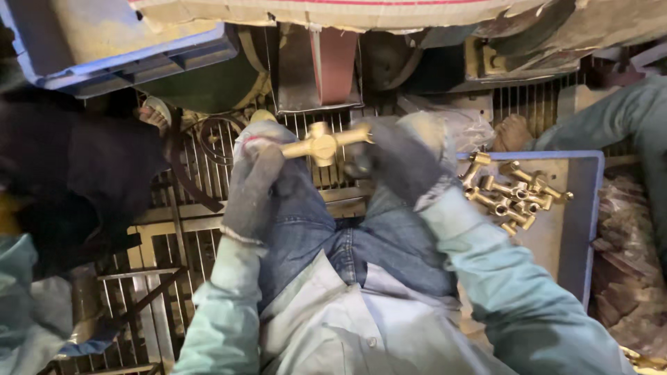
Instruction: The person sits on a metal grate floor and repeatedly rubs brass-colored metal fittings against a vertical abrasive belt. They handle the parts one at a time, rotating them to smooth different surfaces, and place the finished items into a blue plastic bin.
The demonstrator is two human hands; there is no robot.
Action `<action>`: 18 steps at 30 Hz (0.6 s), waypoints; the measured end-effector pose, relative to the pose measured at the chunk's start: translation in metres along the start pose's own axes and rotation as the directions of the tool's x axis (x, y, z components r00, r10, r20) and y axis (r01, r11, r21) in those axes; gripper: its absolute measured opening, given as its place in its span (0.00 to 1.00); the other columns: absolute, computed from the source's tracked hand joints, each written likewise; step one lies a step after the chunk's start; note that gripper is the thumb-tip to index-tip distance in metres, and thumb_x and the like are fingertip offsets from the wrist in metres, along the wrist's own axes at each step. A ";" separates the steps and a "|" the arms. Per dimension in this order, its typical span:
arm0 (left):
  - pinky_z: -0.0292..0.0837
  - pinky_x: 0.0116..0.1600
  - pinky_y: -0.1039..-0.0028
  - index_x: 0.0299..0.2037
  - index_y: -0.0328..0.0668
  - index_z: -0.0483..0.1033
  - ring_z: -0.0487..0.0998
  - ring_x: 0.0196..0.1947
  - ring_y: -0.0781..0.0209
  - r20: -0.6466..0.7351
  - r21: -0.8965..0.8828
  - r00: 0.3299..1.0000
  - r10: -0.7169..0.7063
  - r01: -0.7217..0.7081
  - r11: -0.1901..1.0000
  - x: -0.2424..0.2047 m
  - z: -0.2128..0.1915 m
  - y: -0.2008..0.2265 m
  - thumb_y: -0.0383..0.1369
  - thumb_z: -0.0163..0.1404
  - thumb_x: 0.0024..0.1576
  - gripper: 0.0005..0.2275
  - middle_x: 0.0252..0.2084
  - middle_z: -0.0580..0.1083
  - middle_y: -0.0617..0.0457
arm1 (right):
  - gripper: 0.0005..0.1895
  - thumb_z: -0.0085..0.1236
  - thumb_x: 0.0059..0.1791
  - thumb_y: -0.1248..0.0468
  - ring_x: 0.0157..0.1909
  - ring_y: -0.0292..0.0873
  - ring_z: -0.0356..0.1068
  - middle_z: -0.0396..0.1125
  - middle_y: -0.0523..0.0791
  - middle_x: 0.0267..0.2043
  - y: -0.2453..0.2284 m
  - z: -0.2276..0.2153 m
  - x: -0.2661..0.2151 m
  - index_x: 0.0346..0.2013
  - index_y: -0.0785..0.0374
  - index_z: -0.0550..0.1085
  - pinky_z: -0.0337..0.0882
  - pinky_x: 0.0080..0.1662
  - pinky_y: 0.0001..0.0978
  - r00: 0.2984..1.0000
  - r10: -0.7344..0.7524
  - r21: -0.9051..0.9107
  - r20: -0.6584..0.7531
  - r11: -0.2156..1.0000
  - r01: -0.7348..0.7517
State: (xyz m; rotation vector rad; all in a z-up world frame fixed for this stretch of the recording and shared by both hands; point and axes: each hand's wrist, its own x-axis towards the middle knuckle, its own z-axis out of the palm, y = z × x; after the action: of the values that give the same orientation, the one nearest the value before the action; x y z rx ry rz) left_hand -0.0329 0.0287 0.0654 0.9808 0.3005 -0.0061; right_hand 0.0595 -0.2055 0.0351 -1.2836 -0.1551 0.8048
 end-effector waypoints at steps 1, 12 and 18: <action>0.68 0.36 0.76 0.53 0.37 0.70 0.69 0.30 0.68 0.035 0.014 0.998 -0.046 0.045 0.999 0.008 -0.001 -0.005 0.38 0.51 0.64 0.14 0.34 0.69 0.56 | 0.13 0.43 0.56 0.59 0.35 0.37 0.73 0.69 0.42 0.37 -0.006 -0.009 -0.006 0.45 0.63 0.73 0.76 0.39 0.30 0.991 -0.127 -0.503 0.039 0.854 0.129; 0.70 0.26 0.66 0.42 0.43 0.69 0.66 0.20 0.64 -0.219 -0.123 0.856 -0.468 0.452 0.884 0.128 -0.010 -0.125 0.38 0.39 0.64 0.09 0.25 0.67 0.53 | 0.12 0.53 0.56 0.60 0.28 0.37 0.71 0.71 0.46 0.33 0.044 -0.052 0.006 0.46 0.67 0.73 0.73 0.32 0.27 0.884 -0.088 -0.126 -0.459 0.991 0.033; 0.66 0.24 0.67 0.45 0.43 0.66 0.65 0.21 0.65 -0.195 0.077 0.914 -0.355 0.375 0.924 0.143 -0.029 -0.137 0.28 0.40 0.63 0.05 0.27 0.65 0.53 | 0.11 0.55 0.55 0.62 0.27 0.36 0.70 0.71 0.44 0.31 0.039 -0.043 0.032 0.44 0.69 0.73 0.72 0.30 0.27 0.857 -0.106 -0.182 -0.504 0.983 0.014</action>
State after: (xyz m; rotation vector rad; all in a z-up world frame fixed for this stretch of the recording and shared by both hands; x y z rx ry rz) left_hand 0.0779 -0.0051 -0.0978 1.0271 0.6524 -0.2826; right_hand 0.0876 -0.2178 -0.0237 -1.6084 0.1691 0.3753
